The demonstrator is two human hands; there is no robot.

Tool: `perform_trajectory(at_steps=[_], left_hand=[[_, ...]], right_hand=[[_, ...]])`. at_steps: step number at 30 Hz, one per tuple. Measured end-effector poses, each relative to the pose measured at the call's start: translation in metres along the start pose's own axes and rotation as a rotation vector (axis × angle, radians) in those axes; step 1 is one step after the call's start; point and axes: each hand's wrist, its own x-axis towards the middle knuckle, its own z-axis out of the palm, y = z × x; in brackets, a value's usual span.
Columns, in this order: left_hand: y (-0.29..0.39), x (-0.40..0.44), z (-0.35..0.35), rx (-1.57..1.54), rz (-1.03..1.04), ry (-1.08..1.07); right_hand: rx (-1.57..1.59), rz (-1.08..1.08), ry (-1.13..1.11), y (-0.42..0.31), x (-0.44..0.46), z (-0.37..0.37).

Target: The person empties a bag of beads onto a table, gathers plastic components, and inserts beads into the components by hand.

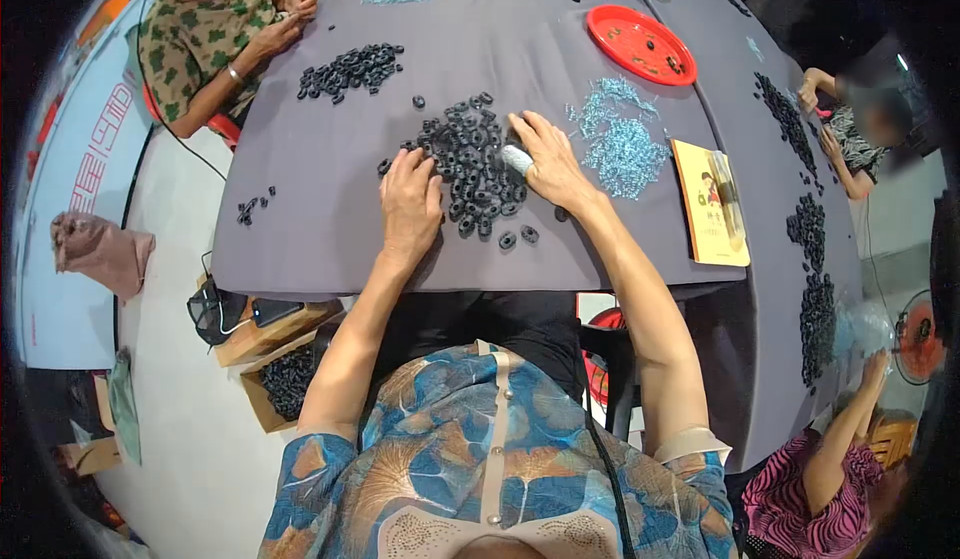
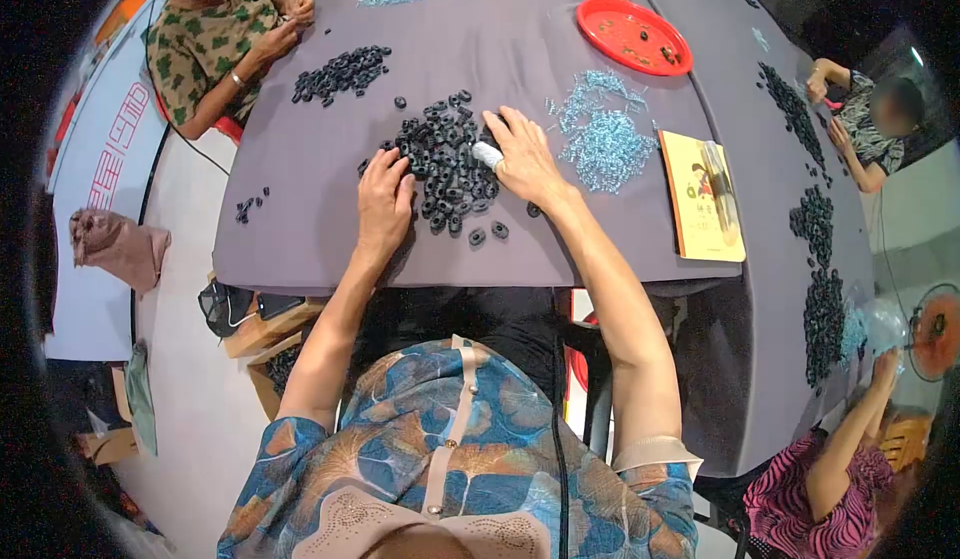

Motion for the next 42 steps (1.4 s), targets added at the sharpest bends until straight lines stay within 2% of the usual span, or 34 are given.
perform_trajectory(at_steps=[2, 6, 10, 13, 16, 19, 22, 25, 29, 30, 33, 37, 38, 42], left_hand=[[-0.002, 0.001, 0.001, -0.011, -0.005, 0.003], [-0.001, 0.001, 0.001, 0.003, -0.016, -0.004], [0.0, 0.001, 0.0, 0.001, -0.001, -0.018], [0.0, 0.001, -0.001, 0.001, 0.011, -0.026], [-0.001, 0.0, -0.001, 0.006, 0.03, -0.023], [0.002, 0.001, -0.002, 0.008, 0.018, -0.034], [0.0, -0.001, -0.001, 0.018, 0.038, -0.024], [0.004, 0.0, -0.003, 0.009, 0.028, -0.028], [0.005, 0.001, -0.005, 0.001, 0.034, -0.032], [0.008, 0.002, -0.006, 0.0, 0.027, -0.036], [0.009, 0.002, -0.007, 0.004, 0.019, -0.045], [0.01, 0.003, -0.008, -0.008, 0.02, -0.053], [0.01, 0.002, -0.008, -0.006, 0.019, -0.055], [0.011, 0.004, -0.008, -0.009, 0.014, -0.056]], right_hand=[[0.1, 0.066, 0.079, 0.002, 0.0, -0.003], [-0.276, -0.129, 0.236, 0.032, 0.007, -0.021], [-0.532, -0.086, 0.181, 0.056, 0.006, -0.029], [-0.528, 0.06, 0.039, 0.06, 0.001, -0.033], [-0.567, 0.13, 0.045, 0.056, -0.001, -0.036], [-0.471, 0.163, 0.084, 0.055, 0.005, -0.051], [-0.369, 0.276, 0.223, 0.081, 0.024, -0.055], [-0.449, 0.292, 0.2, 0.111, 0.04, -0.065], [-0.493, 0.388, 0.062, 0.136, 0.058, -0.074], [-0.476, 0.431, -0.03, 0.136, 0.062, -0.078], [-0.408, 0.417, 0.056, 0.144, 0.059, -0.07], [-0.332, 0.461, -0.057, 0.159, 0.061, -0.081], [-0.336, 0.407, -0.036, 0.161, 0.058, -0.083], [-0.388, 0.439, -0.121, 0.161, 0.048, -0.098]])
